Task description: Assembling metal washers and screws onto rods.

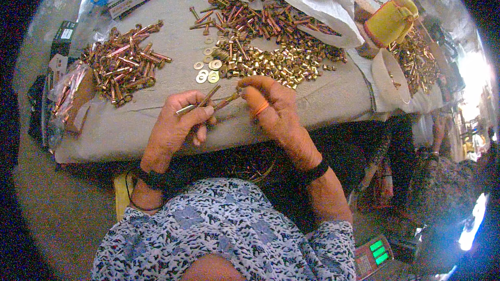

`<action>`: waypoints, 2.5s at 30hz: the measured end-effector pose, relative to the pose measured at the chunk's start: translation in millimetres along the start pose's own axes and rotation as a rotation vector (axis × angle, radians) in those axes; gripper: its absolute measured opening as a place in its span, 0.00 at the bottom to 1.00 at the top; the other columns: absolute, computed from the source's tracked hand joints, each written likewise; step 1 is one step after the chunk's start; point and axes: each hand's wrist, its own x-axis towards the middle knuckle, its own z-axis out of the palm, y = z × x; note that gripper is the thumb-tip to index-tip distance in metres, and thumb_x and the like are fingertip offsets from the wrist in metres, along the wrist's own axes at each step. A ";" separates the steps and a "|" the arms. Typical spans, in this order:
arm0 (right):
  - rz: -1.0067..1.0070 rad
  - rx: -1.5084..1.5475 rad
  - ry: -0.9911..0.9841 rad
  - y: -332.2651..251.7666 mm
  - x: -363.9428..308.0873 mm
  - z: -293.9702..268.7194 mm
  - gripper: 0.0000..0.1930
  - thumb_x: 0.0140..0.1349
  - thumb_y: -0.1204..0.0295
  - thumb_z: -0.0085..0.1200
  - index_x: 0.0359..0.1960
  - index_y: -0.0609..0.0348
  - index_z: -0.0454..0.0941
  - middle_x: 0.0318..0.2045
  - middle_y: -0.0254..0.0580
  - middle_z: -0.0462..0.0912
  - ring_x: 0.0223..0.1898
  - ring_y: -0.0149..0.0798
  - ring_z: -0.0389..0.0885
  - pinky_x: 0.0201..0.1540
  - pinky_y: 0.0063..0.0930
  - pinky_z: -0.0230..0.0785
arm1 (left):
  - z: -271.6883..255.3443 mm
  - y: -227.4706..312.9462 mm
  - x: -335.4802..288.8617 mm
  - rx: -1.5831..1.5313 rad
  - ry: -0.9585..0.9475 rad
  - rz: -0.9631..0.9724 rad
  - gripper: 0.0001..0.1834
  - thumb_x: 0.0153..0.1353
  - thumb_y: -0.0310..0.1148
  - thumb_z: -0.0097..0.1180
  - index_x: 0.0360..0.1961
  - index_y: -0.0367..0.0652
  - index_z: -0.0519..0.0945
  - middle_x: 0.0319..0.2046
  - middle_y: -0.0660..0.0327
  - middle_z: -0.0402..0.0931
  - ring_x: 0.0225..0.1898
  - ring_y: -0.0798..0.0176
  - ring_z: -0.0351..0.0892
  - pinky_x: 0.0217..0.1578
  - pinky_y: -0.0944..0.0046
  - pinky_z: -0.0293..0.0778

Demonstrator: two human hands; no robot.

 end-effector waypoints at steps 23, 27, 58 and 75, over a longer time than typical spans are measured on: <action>-0.214 -0.388 -0.076 3.8 -2.6 0.9 0.09 0.57 0.70 0.52 0.34 0.64 0.75 0.27 0.44 0.78 0.25 0.38 0.76 0.30 0.29 0.68 | -4.1 2.1 -2.7 0.022 -0.077 -0.008 0.07 0.57 0.31 0.53 0.31 0.39 0.75 0.21 0.65 0.74 0.15 0.76 0.69 0.13 0.76 0.66; -0.169 -0.396 -0.061 -1.4 -5.2 5.1 0.09 0.57 0.71 0.51 0.35 0.63 0.76 0.26 0.43 0.78 0.25 0.37 0.76 0.30 0.29 0.68 | -3.1 2.0 -2.5 0.044 -0.081 0.010 0.07 0.57 0.31 0.53 0.31 0.38 0.75 0.21 0.64 0.75 0.15 0.76 0.71 0.13 0.76 0.67; 0.012 -0.425 -0.090 -3.6 -3.1 1.2 0.09 0.56 0.69 0.54 0.31 0.63 0.76 0.23 0.42 0.78 0.27 0.33 0.76 0.31 0.26 0.69 | -1.0 -1.3 -1.8 0.068 -0.092 0.030 0.06 0.57 0.30 0.52 0.28 0.39 0.74 0.18 0.66 0.73 0.14 0.75 0.71 0.13 0.75 0.67; -0.499 -0.312 0.025 10.4 -0.3 7.2 0.07 0.55 0.72 0.55 0.24 0.62 0.74 0.21 0.40 0.74 0.24 0.32 0.72 0.26 0.27 0.64 | -1.7 1.6 -3.5 0.003 -0.090 -0.005 0.06 0.57 0.32 0.53 0.28 0.40 0.75 0.19 0.66 0.73 0.14 0.76 0.69 0.13 0.75 0.66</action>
